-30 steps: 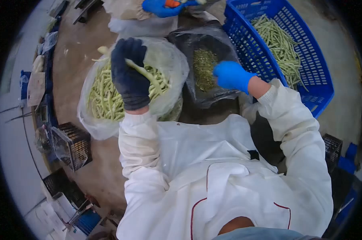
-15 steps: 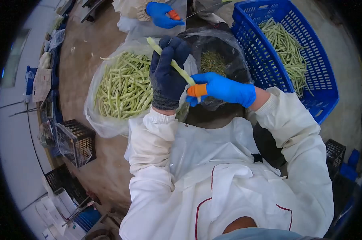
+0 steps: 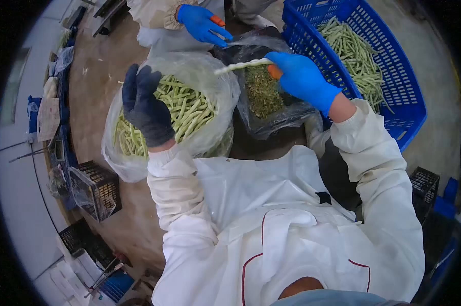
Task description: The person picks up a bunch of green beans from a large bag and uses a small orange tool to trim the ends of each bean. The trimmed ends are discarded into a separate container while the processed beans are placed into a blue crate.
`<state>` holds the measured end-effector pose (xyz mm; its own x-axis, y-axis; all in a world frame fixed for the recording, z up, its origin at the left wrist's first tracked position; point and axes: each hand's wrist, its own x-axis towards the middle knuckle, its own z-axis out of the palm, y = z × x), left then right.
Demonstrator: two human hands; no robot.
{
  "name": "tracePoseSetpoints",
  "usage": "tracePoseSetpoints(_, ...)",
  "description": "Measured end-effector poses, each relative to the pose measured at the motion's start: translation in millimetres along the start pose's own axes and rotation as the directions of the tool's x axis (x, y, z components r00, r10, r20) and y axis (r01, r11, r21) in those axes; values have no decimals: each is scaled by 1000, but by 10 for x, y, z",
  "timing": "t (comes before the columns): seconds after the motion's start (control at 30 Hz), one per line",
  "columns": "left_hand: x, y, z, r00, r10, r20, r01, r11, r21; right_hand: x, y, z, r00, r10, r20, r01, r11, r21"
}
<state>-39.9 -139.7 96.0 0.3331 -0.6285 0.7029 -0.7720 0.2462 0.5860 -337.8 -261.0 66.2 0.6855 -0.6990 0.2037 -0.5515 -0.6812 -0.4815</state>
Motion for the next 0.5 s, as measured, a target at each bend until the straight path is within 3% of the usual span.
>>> tracePoseSetpoints(0.07, 14, 133, 92, 943, -318, 97, 330, 861, -386, -12, 25, -18, 998, -21, -63, 23, 999, 32)
tracePoseSetpoints(0.1, -3, 251, 177, 824, -515, 236, 553, 644, -528, -14, 19, -20, 995, -17, -93, 22, 998, 57)
tracePoseSetpoints(0.13, -67, 266, 277, 839, -487, 245, 534, 646, -545, -20, 2, -22, 993, -13, -120, 23, 996, 83)
tracePoseSetpoints(0.23, -130, 330, 345, 795, -478, 372, 590, 751, -296, -19, -82, -110, 994, 77, -77, -52, 957, 286)
tracePoseSetpoints(0.33, -96, 415, 362, 582, -538, 609, 812, 420, -405, 15, -41, -169, 997, 61, -48, -35, 903, 427)
tracePoseSetpoints(0.37, -101, 451, 373, 620, -511, 596, 784, 438, -440, 13, -19, -167, 998, 39, -49, -12, 889, 458)
tracePoseSetpoints(0.47, -128, 536, 394, 706, -444, 552, 708, 467, -530, -2, -39, -184, 979, 195, 65, -201, 853, 482)
tracePoseSetpoints(0.5, -128, 554, 405, 727, -432, 533, 687, 465, -559, -5, -7, -141, 992, 129, -17, -108, 890, 443)
